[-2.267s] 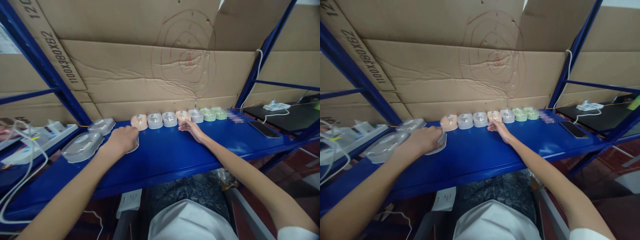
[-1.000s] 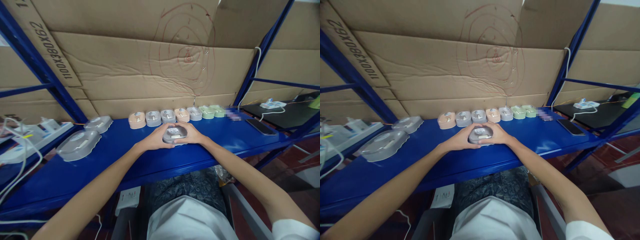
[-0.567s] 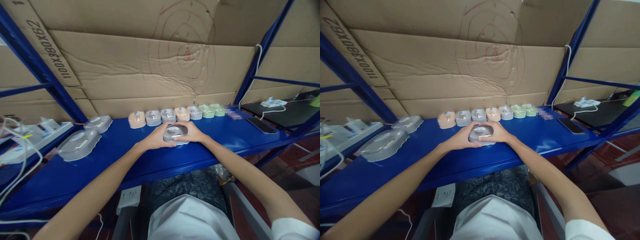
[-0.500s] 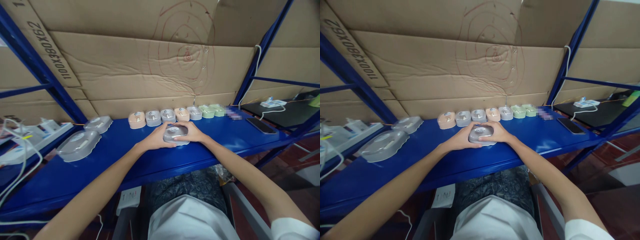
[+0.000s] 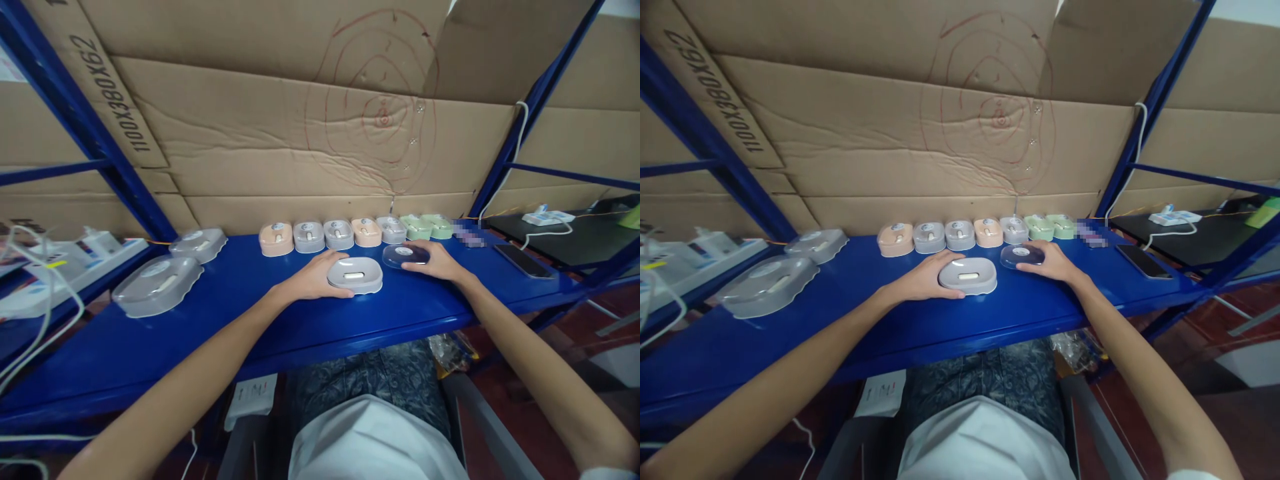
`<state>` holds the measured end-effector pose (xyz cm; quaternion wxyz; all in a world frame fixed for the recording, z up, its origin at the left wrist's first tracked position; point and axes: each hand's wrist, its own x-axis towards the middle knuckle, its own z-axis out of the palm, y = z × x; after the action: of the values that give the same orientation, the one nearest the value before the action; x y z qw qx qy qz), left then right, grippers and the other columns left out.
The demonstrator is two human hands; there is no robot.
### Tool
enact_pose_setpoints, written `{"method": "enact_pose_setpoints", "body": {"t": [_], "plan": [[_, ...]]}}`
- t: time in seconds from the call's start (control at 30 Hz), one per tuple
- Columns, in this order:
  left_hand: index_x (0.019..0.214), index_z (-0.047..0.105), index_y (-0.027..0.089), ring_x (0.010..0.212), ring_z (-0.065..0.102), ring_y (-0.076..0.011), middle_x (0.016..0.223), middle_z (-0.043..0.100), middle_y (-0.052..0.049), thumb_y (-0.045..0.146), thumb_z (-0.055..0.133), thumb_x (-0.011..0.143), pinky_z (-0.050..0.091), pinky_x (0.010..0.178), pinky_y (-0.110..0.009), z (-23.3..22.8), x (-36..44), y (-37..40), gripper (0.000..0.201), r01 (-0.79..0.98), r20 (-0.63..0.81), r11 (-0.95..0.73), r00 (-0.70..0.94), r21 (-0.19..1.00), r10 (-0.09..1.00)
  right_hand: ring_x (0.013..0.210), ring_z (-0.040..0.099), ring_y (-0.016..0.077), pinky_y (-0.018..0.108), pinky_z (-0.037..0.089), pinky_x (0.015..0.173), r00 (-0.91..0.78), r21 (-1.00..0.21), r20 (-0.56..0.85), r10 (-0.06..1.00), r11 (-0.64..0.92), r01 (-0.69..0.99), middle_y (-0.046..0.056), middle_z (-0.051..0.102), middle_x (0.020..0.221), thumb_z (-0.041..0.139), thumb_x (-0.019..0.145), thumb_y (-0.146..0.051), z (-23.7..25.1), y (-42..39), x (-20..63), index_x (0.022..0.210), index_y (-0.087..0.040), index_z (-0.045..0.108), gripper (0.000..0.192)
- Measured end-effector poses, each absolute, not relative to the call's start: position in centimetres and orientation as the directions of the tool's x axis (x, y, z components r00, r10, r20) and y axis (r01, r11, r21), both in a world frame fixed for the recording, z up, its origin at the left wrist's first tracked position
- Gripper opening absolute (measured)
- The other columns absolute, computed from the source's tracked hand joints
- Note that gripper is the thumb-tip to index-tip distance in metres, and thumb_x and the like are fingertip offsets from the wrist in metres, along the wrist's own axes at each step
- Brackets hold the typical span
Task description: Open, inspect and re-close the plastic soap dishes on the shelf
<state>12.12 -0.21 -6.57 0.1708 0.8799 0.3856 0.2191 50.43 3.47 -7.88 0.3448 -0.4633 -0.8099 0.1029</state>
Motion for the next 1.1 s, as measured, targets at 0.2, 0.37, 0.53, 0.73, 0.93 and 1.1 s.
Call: {"method": "enact_pose_setpoints", "body": {"t": [0.2,0.37,0.53,0.73,0.93,1.1], "plan": [[0.155,0.055,0.023,0.144,0.054,-0.0413,0.151,0.062,-0.017,0.068,0.09,0.075,0.039,0.124,-0.059,-6.9,11.9,-0.1,0.099,0.619,0.243,-0.656,0.621,0.431,0.745,0.12,0.076,0.0419,0.061,0.059,0.107,-0.408,-0.352,0.434,0.803,0.568,0.744,0.017,0.079,0.134,0.086,0.08,-0.067,-8.3,4.0,50.4,0.137,-0.021,0.078,0.073],[0.158,0.052,0.022,0.145,0.053,-0.0413,0.153,0.061,-0.017,0.069,0.089,0.076,0.038,0.124,-0.058,-7.0,11.9,-0.2,0.101,0.635,0.239,-0.662,0.625,0.4,0.743,0.118,0.076,0.0425,0.059,0.058,0.106,-0.462,-0.275,0.413,0.785,0.592,0.758,0.015,0.08,0.131,0.084,0.083,-0.067,-8.3,4.3,50.6,0.139,-0.024,0.076,0.071],[0.161,0.048,0.021,0.15,0.049,-0.042,0.158,0.057,-0.018,0.065,0.088,0.079,0.037,0.125,-0.059,-7.1,11.9,-0.2,0.101,0.634,0.235,-0.664,0.629,0.396,0.741,0.134,0.066,0.0463,0.066,0.049,0.116,-0.467,-0.22,0.456,0.758,0.604,0.766,0.017,0.074,0.142,0.081,0.086,-0.066,-7.8,3.7,49.9,0.146,-0.022,0.07,0.075],[0.164,0.043,0.017,0.153,0.046,-0.0442,0.163,0.052,-0.022,0.063,0.086,0.08,0.035,0.127,-0.061,-7.3,12.0,-0.1,0.105,0.634,0.242,-0.666,0.627,0.392,0.74,0.15,0.055,0.042,0.067,0.039,0.127,-0.548,-0.334,0.526,0.65,0.751,0.57,0.011,0.062,0.16,0.081,0.088,-0.066,-6.2,1.8,43.2,0.158,-0.031,0.059,0.081],[0.161,0.047,0.02,0.143,0.055,-0.0427,0.156,0.06,-0.017,0.055,0.087,0.08,0.037,0.125,-0.061,-7.2,12.3,-0.2,0.096,0.586,0.292,-0.716,0.658,0.38,0.694,0.142,0.062,0.0417,0.064,0.045,0.124,-0.674,-0.425,0.465,0.574,0.813,0.398,0.012,0.067,0.152,0.091,0.078,-0.062,-7.7,1.0,37.8,0.154,-0.03,0.061,0.088],[0.159,0.048,0.02,0.142,0.056,-0.044,0.157,0.059,-0.018,0.054,0.087,0.079,0.042,0.122,-0.06,-7.0,12.5,-0.3,0.095,0.589,0.308,-0.711,0.645,0.384,0.7,0.137,0.063,0.0407,0.061,0.05,0.119,-0.675,-0.395,0.481,0.56,0.825,0.403,0.014,0.07,0.144,0.084,0.087,-0.063,-8.5,0.7,37.8,0.147,-0.027,0.064,0.073]]}}
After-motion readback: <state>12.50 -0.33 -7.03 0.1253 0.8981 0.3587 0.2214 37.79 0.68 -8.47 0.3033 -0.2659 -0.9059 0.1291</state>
